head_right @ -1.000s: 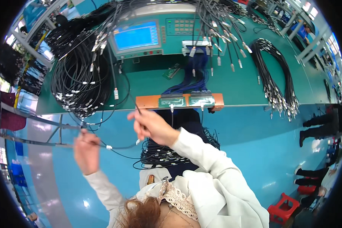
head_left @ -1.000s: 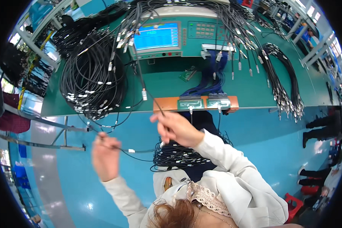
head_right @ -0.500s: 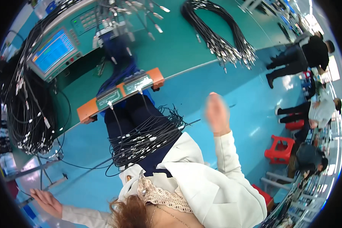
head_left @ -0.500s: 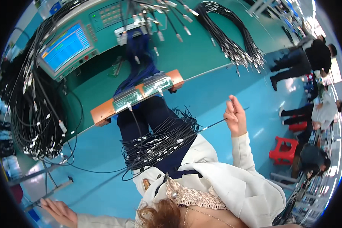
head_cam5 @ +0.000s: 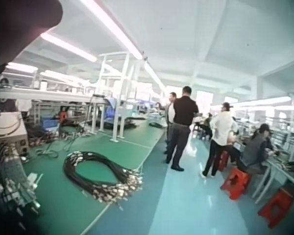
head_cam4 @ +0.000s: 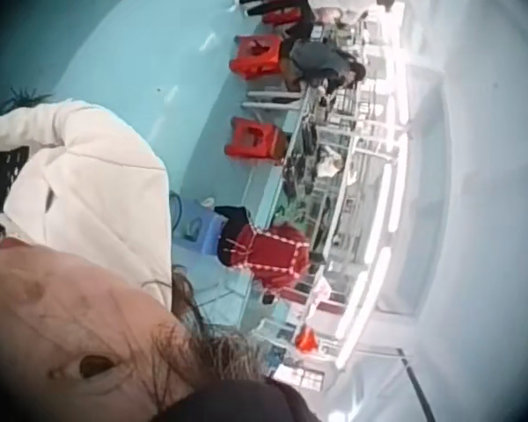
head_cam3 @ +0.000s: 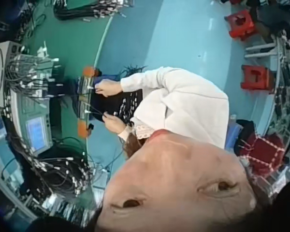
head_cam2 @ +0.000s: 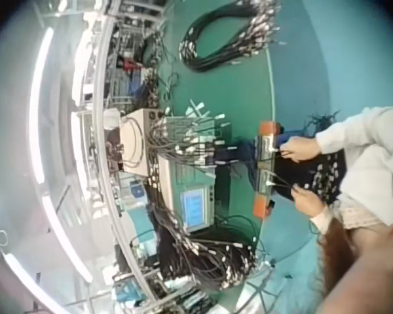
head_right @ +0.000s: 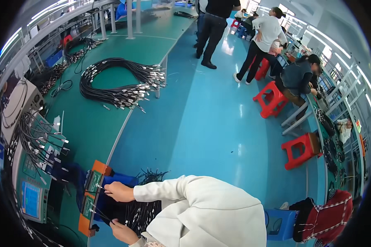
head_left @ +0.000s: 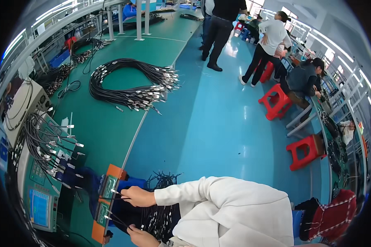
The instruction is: Connecting and testing bundles of black electrical cables at a manual assembly station.
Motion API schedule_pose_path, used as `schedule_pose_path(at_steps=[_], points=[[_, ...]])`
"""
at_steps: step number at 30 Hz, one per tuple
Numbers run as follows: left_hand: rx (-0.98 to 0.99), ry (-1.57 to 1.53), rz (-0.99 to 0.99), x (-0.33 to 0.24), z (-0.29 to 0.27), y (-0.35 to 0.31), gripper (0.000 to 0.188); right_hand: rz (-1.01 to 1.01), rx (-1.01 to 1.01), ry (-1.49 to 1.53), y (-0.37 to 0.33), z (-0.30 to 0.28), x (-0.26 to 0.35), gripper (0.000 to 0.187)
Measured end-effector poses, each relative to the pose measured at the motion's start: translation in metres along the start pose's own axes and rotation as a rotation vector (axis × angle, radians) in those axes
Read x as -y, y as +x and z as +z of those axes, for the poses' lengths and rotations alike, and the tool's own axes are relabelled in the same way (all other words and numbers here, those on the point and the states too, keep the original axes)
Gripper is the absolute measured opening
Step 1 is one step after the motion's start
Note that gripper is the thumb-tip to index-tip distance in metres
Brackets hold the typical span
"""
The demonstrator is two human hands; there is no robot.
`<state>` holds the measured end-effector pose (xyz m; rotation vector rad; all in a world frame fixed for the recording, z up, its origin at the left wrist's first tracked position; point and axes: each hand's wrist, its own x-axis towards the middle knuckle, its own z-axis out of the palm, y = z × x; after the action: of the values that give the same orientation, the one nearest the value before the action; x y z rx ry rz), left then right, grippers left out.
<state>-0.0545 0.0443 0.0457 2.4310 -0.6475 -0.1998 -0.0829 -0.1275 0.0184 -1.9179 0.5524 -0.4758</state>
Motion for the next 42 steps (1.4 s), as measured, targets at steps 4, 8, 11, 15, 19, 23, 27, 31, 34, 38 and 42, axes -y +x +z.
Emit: schedule_pose_path(at_steps=[4, 8, 11, 15, 19, 23, 27, 31, 34, 38, 42], points=[[0.032, 0.127, 0.077, 0.004, 0.0, -0.017, 0.028, 0.095, 0.087, -0.036, -0.024, -0.019, -0.01, 0.018], [-0.077, 0.301, -0.166, 0.039, -0.03, -0.06, 0.028, -0.008, -0.187, -0.511, -0.037, -0.069, -0.057, 0.01], [-0.543, 0.52, -0.211, 0.147, -0.065, -0.09, 0.033, 0.318, -0.573, -0.283, -0.036, -0.116, -0.113, 0.028], [-0.576, -0.046, -0.575, 0.204, -0.137, -0.13, 0.029, 0.464, -0.823, 0.399, -0.033, -0.153, -0.137, 0.029], [-0.638, -0.71, -0.632, 0.254, -0.165, -0.151, 0.027, 0.363, -0.831, 0.736, -0.038, -0.189, -0.138, 0.038], [-0.893, -0.874, -0.639, 0.187, -0.192, -0.134, 0.025, 0.217, -0.738, 0.681, -0.019, -0.21, -0.097, 0.03], [-0.604, -1.051, -0.355, 0.151, -0.195, -0.089, 0.033, 0.195, -0.508, 0.385, -0.009, -0.184, -0.038, 0.026], [-0.202, -1.105, -0.444, 0.085, -0.129, -0.048, 0.017, 0.237, -0.146, 0.36, -0.004, -0.123, 0.014, 0.021], [0.181, -1.265, -0.428, 0.047, -0.069, -0.01, 0.015, 0.312, 0.122, 0.531, -0.011, -0.073, 0.02, 0.021], [0.164, -1.311, -0.304, 0.032, 0.002, 0.021, 0.016, 0.472, 0.19, 0.739, -0.006, -0.022, 0.003, 0.018], [0.109, -1.225, -0.318, 0.017, 0.014, 0.037, 0.019, 0.521, 0.182, 0.883, 0.002, -0.01, 0.003, 0.019]])
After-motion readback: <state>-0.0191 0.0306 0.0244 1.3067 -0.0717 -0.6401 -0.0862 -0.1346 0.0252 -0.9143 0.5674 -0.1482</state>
